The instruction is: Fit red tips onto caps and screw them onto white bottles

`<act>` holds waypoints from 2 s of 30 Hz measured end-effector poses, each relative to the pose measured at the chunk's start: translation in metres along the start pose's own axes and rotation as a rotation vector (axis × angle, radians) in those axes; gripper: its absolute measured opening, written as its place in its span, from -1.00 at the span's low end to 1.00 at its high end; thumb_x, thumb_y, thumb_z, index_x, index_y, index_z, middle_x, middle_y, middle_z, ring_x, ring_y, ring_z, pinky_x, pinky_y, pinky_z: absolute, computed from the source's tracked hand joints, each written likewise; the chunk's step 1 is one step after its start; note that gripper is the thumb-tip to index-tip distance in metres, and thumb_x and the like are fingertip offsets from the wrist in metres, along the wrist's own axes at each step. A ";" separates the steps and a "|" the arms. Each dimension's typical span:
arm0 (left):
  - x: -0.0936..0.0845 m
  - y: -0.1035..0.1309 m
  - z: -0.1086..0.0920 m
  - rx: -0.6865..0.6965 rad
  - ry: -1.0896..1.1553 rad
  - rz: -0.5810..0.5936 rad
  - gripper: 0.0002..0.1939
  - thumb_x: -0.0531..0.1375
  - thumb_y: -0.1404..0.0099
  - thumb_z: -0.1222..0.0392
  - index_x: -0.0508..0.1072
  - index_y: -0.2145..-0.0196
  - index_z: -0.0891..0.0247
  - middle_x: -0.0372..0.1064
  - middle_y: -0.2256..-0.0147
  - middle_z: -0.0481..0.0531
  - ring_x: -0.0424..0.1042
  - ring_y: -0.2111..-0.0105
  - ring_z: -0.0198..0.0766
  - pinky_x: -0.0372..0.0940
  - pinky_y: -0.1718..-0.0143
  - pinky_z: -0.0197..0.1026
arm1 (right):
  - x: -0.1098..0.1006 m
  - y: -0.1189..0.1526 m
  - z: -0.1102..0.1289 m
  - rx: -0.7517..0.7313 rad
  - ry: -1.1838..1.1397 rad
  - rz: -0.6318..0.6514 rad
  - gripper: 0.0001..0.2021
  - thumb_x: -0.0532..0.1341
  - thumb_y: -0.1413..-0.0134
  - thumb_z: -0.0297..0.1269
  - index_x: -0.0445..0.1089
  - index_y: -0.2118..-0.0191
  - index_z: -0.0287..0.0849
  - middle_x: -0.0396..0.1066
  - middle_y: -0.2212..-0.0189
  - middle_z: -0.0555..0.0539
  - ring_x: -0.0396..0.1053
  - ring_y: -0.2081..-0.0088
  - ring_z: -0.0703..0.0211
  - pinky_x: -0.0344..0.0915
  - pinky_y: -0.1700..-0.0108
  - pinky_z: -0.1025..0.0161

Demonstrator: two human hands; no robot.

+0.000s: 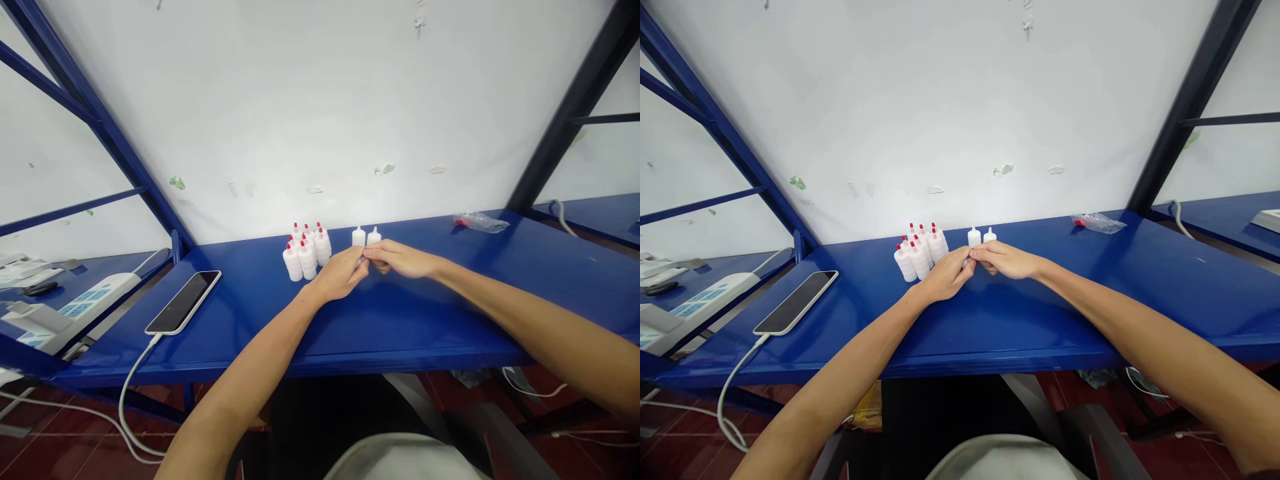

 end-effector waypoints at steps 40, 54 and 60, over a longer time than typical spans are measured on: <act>-0.010 0.012 0.004 -0.089 0.061 -0.022 -0.56 -0.07 -0.48 0.11 0.06 -0.27 0.16 0.31 -0.11 0.21 0.41 0.03 -0.05 0.31 -0.01 0.04 | -0.009 0.008 0.007 -0.114 0.598 -0.260 -0.68 0.06 -0.28 -0.02 0.37 0.28 -0.16 0.29 0.54 0.05 0.19 0.50 0.23 0.09 0.38 0.26; -0.090 0.017 -0.008 -0.094 -0.680 -0.650 -0.83 0.09 -0.35 0.18 0.46 0.26 0.26 0.31 0.16 0.19 0.28 0.18 -0.09 0.23 0.13 -0.02 | -0.067 0.010 -0.004 0.016 0.591 -0.933 -0.77 0.12 -0.14 -0.17 0.29 0.49 -0.14 0.24 0.61 0.04 0.19 0.52 0.23 0.04 0.40 0.24; -0.111 0.027 0.018 -0.269 -0.715 -0.481 -0.74 0.12 -0.32 0.13 0.41 0.49 0.25 0.33 0.27 0.14 0.27 0.22 -0.09 0.16 0.19 -0.05 | -0.075 0.001 -0.019 0.189 0.764 -0.895 -0.78 0.10 -0.10 -0.21 0.30 0.51 -0.13 0.36 0.57 -0.02 0.27 0.48 0.17 0.05 0.39 0.22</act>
Point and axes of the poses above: each hand's wrist, its own y-axis away from the middle knuckle, its own x-axis out of the palm, z = x × y, the point moved 4 cm from there along -y, towards the middle knuckle
